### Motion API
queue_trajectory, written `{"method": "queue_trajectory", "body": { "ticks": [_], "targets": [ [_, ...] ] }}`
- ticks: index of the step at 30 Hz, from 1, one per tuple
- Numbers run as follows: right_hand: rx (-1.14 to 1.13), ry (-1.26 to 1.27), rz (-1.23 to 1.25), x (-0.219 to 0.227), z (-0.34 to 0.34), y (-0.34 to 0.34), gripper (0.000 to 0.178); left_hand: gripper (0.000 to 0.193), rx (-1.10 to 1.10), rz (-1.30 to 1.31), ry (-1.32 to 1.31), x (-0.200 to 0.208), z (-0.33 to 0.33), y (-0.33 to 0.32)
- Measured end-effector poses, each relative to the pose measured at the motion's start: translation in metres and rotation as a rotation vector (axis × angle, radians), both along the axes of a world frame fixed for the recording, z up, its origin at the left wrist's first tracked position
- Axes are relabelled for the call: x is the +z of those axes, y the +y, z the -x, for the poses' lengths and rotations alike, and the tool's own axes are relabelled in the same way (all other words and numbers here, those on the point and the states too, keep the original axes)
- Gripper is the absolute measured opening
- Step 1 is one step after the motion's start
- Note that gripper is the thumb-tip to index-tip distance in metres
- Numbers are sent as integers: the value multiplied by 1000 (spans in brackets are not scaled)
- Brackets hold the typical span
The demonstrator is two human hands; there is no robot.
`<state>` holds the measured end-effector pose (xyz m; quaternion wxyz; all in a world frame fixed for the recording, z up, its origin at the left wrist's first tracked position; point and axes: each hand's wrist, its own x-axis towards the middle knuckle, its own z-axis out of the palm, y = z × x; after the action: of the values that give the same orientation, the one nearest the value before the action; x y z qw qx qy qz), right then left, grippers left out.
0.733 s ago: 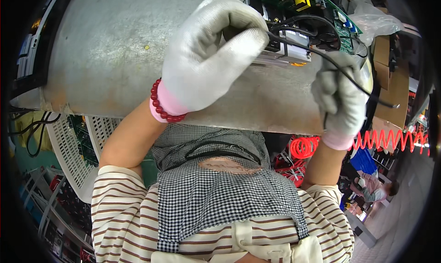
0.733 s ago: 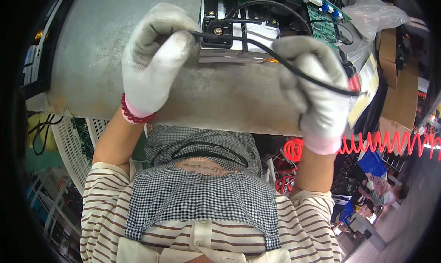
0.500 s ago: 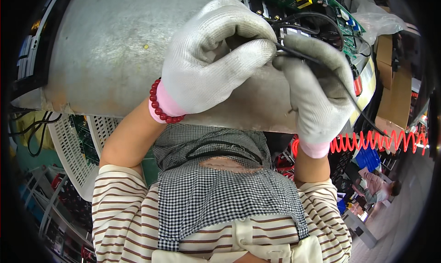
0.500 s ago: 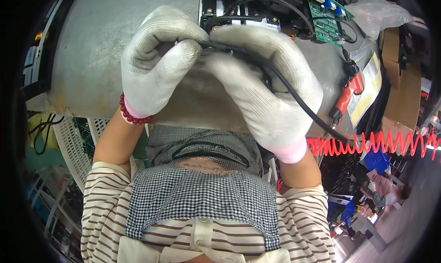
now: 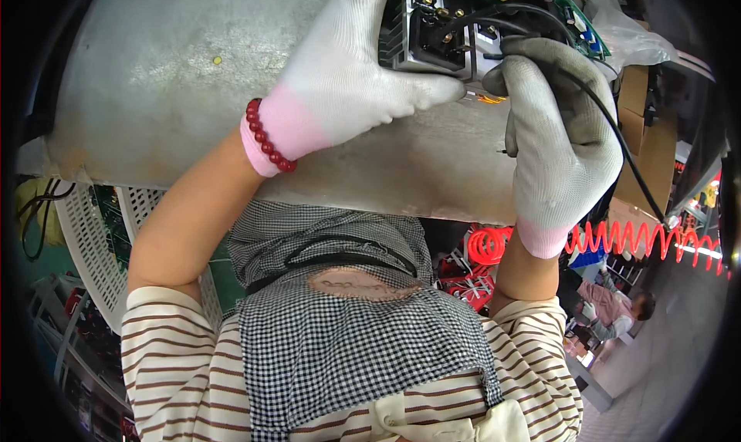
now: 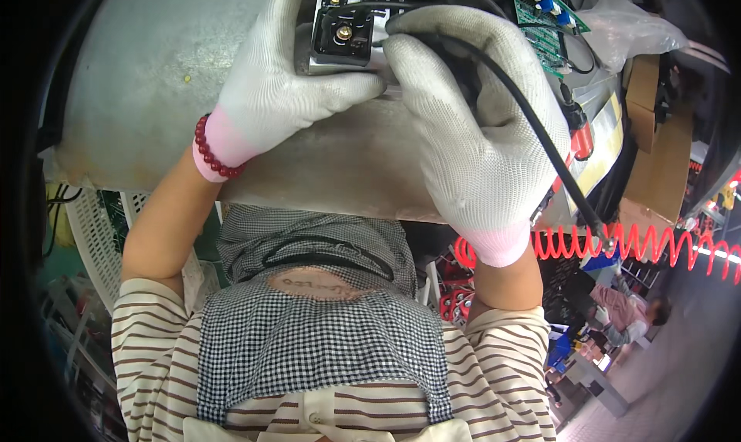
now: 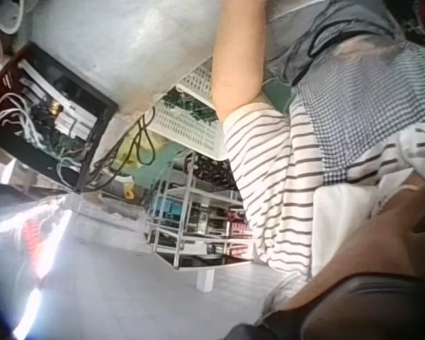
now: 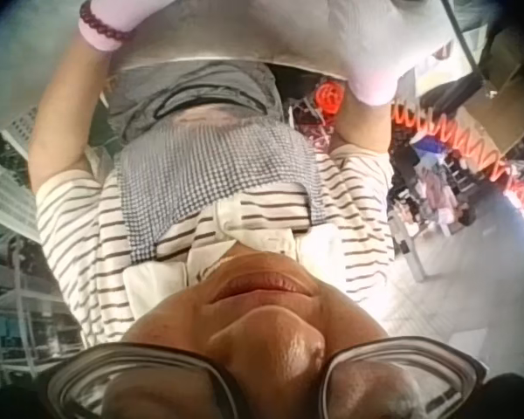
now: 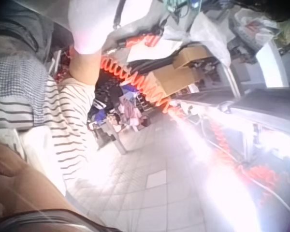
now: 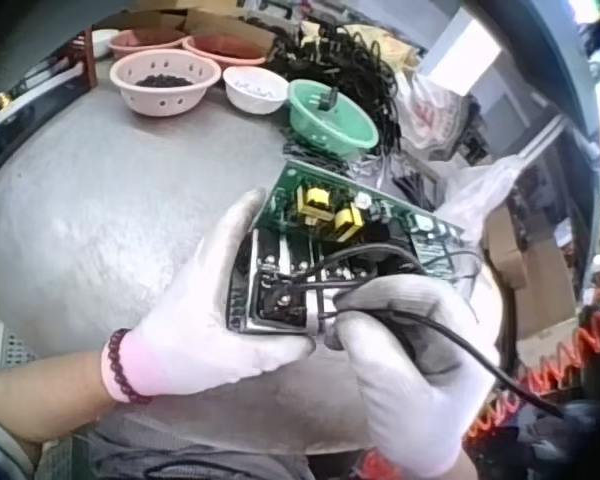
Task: The person assembles an electronic device by first removing a wire tie from a circuit board. They then attach a black plastic cover to the board using a pneumatic screwdriver. A label is applied to the cover, and the circuit board is secured inside the casing with additional screws. Finally, a red component is briefly handled.
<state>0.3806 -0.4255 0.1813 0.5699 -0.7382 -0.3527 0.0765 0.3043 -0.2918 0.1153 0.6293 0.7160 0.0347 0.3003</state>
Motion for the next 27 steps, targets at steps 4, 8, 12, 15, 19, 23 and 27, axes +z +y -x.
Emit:
{"method": "queue_trajectory", "body": {
  "ticks": [4, 8, 12, 15, 19, 23, 27],
  "targets": [
    [-14, -29, -37, -1, 3, 5, 14, 100, -68, 87, -19, 11, -4, 4],
    [39, -170, 11, -2, 0, 4, 15, 93, 17, -39, -122, -16, -11, 7],
    [26, -278, 124, -1, 0, 4, 15, 92, 57, -105, -47, -19, -11, 10],
    [4, -203, 90, -2, 4, 7, 16, 92, 90, -139, -11, -6, -3, 4],
    [39, -318, 198, 1, 2, 6, 17, 92, 52, -80, -173, -27, -13, 8],
    [6, -379, 299, -1, 1, 4, 15, 92, 86, -180, -71, -21, -6, 9],
    [73, -442, 234, -14, 0, 3, 14, 93, 69, -156, -54, -5, 5, 4]
  ]
}}
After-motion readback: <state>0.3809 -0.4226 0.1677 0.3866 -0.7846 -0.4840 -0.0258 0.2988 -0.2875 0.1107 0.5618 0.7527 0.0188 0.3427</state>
